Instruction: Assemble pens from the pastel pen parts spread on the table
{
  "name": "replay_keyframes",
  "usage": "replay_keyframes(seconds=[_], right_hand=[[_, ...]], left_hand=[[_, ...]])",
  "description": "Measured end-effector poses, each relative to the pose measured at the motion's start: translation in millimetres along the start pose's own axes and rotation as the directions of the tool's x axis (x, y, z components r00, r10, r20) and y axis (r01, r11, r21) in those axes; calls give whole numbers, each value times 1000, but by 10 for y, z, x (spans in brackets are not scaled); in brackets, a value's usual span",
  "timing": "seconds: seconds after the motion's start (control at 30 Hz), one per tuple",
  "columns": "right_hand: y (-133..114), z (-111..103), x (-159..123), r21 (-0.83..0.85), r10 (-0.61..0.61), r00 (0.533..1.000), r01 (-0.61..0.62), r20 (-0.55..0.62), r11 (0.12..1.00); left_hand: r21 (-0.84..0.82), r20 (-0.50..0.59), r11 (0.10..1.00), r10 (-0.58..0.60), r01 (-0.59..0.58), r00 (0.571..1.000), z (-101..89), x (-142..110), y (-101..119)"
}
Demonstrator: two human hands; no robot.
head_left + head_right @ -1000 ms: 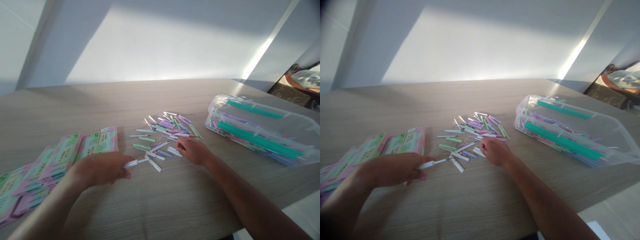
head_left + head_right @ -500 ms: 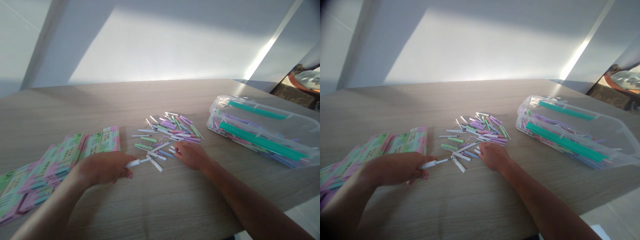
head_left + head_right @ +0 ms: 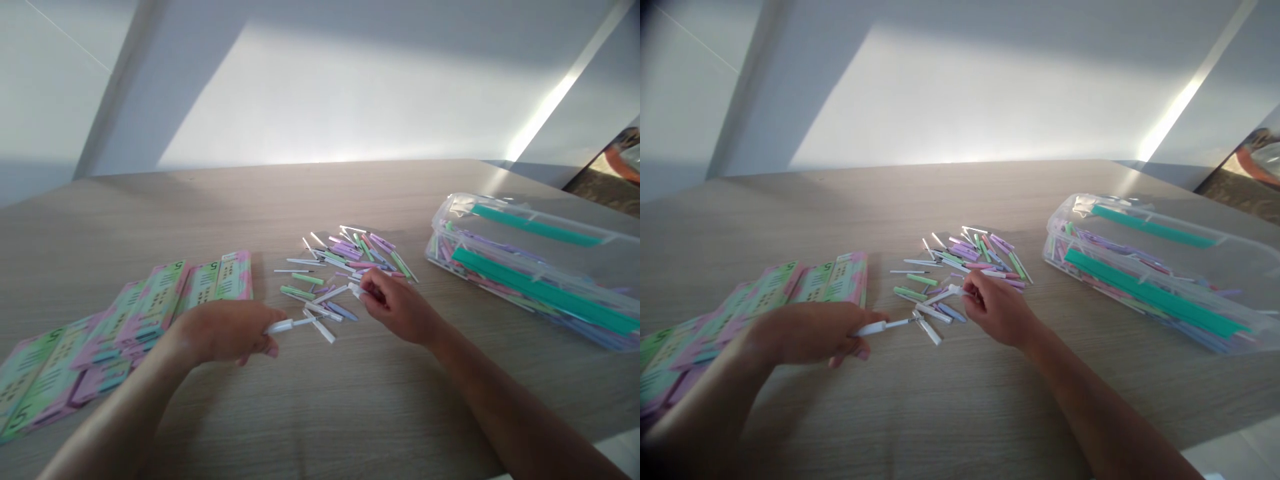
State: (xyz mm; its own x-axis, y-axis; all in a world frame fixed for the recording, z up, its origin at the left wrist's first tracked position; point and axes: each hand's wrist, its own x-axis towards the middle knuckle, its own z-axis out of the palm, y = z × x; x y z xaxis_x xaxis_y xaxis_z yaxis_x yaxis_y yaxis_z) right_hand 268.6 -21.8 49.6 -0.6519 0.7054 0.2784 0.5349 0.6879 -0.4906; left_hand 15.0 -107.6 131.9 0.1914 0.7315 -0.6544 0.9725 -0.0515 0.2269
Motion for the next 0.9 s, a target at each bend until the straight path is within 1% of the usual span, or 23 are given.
replay_keyframes(seconds=[0.1, 0.2, 0.47, 0.73, 0.9], right_hand=[[-90, -82, -46, 193, -139, 989, 128, 48, 973], [-158, -106, -88, 266, -192, 980, 174, 43, 948], [-202, -101, -106, 245, -227, 974, 219, 8, 945], [-239, -74, -107, 241, -233, 972, 223, 12, 945], [-305, -50, -97, 237, -247, 969, 235, 20, 943]], left_hand=[[-10, 13, 1000, 15, -15, 1000, 3, 15, -4], [-26, 22, 1000, 13, -12, 1000, 5, 33, -2], [-44, 13, 999, 18, -18, 1000, 27, 65, -19], [-39, 20, 999, 22, -21, 1000, 22, 52, 17], [-43, 15, 999, 18, -17, 1000, 24, 47, 52]])
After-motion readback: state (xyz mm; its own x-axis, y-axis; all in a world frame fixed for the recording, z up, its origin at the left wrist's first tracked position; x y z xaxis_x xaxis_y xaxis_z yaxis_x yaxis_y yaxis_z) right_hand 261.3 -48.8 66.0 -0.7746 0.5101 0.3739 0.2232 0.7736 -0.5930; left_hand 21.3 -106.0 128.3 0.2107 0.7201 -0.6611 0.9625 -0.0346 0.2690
